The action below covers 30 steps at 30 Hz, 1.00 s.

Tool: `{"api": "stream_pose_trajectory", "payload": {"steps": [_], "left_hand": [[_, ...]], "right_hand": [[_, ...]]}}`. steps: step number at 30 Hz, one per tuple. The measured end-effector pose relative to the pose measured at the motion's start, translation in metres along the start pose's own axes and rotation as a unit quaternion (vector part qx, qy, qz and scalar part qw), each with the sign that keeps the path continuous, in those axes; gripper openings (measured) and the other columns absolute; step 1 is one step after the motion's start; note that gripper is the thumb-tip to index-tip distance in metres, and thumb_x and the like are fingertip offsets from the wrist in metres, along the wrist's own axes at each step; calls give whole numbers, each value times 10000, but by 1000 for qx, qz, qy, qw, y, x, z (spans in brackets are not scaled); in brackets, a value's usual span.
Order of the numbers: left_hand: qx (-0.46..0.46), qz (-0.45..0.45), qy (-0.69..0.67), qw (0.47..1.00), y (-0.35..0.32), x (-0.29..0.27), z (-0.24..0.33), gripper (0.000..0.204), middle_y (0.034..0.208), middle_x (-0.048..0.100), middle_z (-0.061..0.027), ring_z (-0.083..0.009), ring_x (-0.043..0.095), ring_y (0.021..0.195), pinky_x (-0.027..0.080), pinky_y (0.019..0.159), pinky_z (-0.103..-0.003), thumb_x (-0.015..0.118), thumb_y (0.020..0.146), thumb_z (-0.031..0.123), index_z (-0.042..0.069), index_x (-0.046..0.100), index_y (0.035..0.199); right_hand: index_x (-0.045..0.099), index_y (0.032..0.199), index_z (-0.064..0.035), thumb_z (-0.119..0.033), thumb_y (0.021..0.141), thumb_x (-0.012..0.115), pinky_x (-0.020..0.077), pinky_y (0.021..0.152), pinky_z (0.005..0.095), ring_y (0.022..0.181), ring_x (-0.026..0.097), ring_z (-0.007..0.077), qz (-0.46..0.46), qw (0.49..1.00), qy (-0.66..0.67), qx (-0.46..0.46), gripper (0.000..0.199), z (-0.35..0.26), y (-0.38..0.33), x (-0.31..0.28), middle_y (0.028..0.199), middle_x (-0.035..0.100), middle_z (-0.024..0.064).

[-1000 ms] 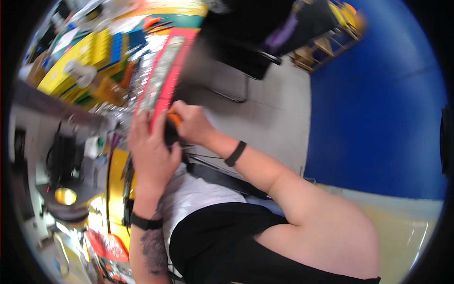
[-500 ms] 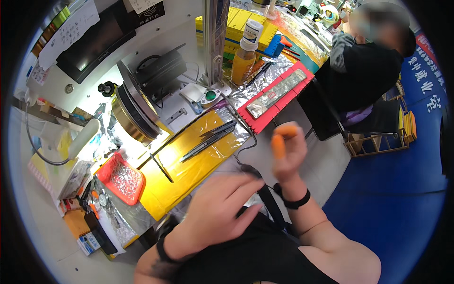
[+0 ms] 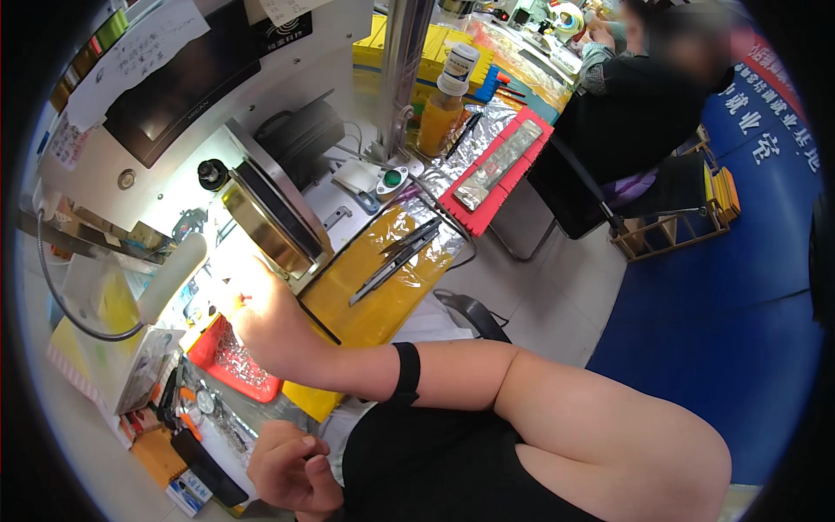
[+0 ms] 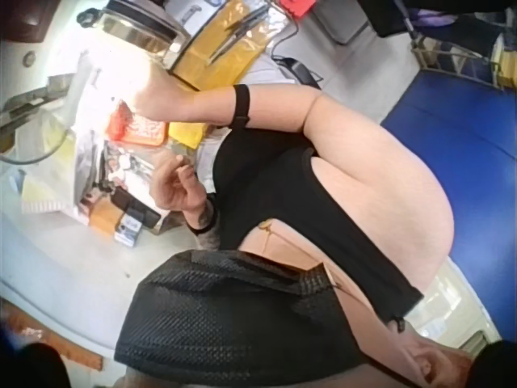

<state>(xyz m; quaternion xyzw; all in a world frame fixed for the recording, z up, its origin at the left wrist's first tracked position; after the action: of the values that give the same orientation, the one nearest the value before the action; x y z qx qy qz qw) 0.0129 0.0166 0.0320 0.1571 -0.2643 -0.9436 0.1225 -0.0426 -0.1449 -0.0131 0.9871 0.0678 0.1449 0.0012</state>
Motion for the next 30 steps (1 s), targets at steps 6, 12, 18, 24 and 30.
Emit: {"api": "stream_pose_trajectory", "payload": {"steps": [6, 12, 18, 24, 30], "left_hand": [[-13, 31, -46, 998, 12, -18, -20, 145, 579, 572, -67, -167, 502, 529, 390, 546, -295, 628, 850, 120, -22, 600, 860], [-111, -17, 113, 987, 48, -48, -39, 313, 721, 592, -60, -140, 555, 627, 424, 606, -259, 678, 920, 271, -37, 624, 927], [-219, -32, 10, 975, 59, -43, -53, 320, 712, 643, -70, -99, 568, 591, 436, 558, -230, 701, 917, 276, -39, 644, 902], [-255, -84, 110, 957, 95, -36, -49, 54, 606, 602, -32, -72, 558, 520, 419, 502, -213, 633, 885, 14, -27, 646, 851], [-236, -29, 251, 938, 141, -89, -103, 70, 645, 533, -17, -65, 488, 554, 393, 532, -232, 559, 912, -2, -36, 615, 885]], "right_hand": [[614, 984, 55, -42, 913, 507, 482, 762, 403, 838, 600, 334, -55, 961, -162, -217, 161, -6, 8, -2, 912, 627, 194], [591, 894, 28, -76, 907, 568, 456, 619, 356, 643, 579, 240, -112, 981, -140, -69, 107, -16, -7, -10, 751, 607, 144], [509, 875, -45, -78, 808, 643, 433, 585, 470, 685, 583, 382, -447, 867, -157, -154, 154, -19, -107, 10, 700, 550, 139], [513, 905, -43, -117, 830, 673, 453, 616, 458, 721, 592, 373, -385, 891, -181, -158, 192, -21, -97, -1, 754, 561, 141], [556, 917, -46, -136, 840, 706, 461, 612, 406, 692, 594, 315, -346, 900, -239, -115, 190, -24, -67, -35, 747, 557, 110]]}}
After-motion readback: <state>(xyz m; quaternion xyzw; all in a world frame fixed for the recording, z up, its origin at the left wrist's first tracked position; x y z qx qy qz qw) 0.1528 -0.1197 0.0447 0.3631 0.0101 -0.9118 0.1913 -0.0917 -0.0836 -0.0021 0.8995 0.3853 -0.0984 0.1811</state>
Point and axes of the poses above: each hand's wrist, its own y-axis towards the middle knuckle, its own x-axis out of the palm, z = x × y, the point moved 6 cm from there along y, towards the middle knuckle
